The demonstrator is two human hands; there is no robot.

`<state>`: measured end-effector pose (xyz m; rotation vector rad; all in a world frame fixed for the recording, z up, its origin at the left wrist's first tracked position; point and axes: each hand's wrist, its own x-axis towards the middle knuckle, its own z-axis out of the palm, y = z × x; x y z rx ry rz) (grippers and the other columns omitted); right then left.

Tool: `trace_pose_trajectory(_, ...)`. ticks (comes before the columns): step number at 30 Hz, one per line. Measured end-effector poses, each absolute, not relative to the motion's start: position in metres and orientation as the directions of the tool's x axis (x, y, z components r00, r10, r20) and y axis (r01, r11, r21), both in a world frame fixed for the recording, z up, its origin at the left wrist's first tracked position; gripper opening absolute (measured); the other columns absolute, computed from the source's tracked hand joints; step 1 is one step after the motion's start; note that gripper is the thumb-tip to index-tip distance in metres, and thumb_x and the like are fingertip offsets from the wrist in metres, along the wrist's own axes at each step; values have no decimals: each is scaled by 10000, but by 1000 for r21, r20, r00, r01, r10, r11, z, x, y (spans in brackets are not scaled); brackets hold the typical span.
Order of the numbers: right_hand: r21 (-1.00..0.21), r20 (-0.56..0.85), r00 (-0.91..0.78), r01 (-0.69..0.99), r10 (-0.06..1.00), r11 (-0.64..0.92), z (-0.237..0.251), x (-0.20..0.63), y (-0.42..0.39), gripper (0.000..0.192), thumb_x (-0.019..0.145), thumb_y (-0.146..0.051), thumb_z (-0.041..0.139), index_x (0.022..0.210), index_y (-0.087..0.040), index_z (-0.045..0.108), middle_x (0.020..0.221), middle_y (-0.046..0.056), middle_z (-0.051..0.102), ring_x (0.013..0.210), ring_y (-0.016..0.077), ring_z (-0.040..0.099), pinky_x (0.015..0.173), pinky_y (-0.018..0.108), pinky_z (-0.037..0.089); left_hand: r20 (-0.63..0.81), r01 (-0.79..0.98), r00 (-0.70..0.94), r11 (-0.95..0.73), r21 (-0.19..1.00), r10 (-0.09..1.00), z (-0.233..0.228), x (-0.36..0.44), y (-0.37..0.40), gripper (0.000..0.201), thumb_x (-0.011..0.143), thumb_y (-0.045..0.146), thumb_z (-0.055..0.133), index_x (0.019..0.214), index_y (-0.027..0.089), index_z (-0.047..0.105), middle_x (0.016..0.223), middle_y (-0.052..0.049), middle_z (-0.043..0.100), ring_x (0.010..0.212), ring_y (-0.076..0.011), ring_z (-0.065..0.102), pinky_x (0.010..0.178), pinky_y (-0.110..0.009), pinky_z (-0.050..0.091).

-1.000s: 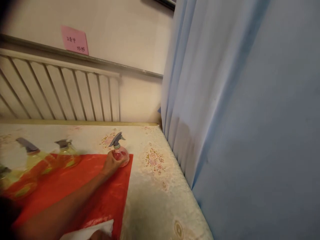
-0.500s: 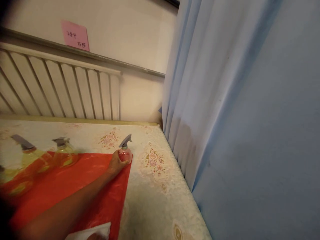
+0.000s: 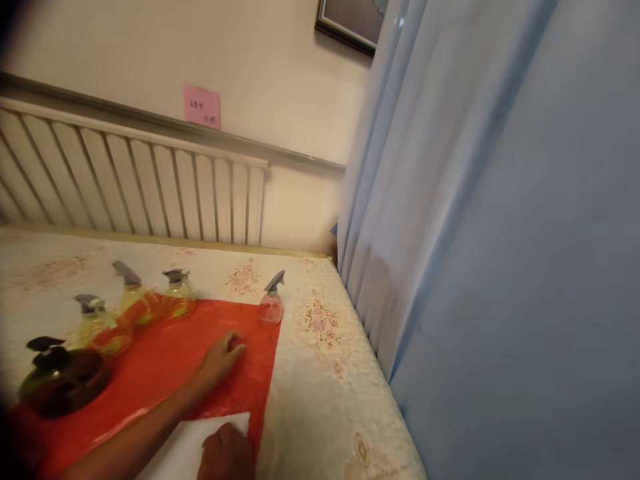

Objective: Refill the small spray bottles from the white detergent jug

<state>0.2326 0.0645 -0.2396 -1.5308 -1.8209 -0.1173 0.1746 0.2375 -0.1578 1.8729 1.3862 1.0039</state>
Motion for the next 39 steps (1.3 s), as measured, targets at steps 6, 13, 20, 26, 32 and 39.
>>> trace_pose_trajectory(6,-386,558,-68,860,827,332,-214,236,53,210,757,-15,436,747,-221,480,763,28,573,691,193,560,618,292,407,252,584,215,-331,741,943,-177,83,140,187,825,365,434,733,233,530,677,3,607,652,-200,587,638,-327,496)
trace_pose_trajectory(13,-392,570,-60,856,820,336,-215,236,49,214,810,-37,414,785,-219,525,765,22,573,706,182,552,643,279,402,461,704,295,-517,487,837,-227,41,73,242,873,318,493,1091,273,589,1128,-89,670,1067,-260,631,942,-427,525)
trace_pose_trajectory(20,-414,564,-64,841,823,349,-209,234,44,226,857,-58,394,797,-212,548,776,31,584,719,183,554,660,282,420,510,765,372,-568,304,775,-231,43,58,276,860,194,492,1100,251,617,1202,-89,653,1135,-255,599,980,-434,519)
trace_pose_trajectory(26,-441,560,-49,828,827,348,-211,234,45,214,850,-60,417,796,-214,554,767,19,574,704,175,548,654,271,413,521,784,361,-554,279,773,-225,45,51,284,859,161,484,1095,235,623,1185,-81,660,1123,-241,600,976,-419,519)
trace_pose_trajectory(32,-449,539,-38,833,842,324,-216,235,45,200,848,-67,438,785,-216,556,767,12,578,703,173,554,660,269,406,498,792,369,-546,273,785,-221,46,48,281,879,144,454,1098,200,622,1189,-91,655,1131,-234,588,980,-416,506)
trace_pose_trajectory(39,-467,519,-34,826,854,317,-212,235,44,199,840,-66,440,789,-213,563,778,15,578,717,173,552,670,266,412,483,782,383,-554,285,788,-213,46,45,278,876,112,439,1061,180,635,1166,-102,659,1111,-237,591,976,-417,505)
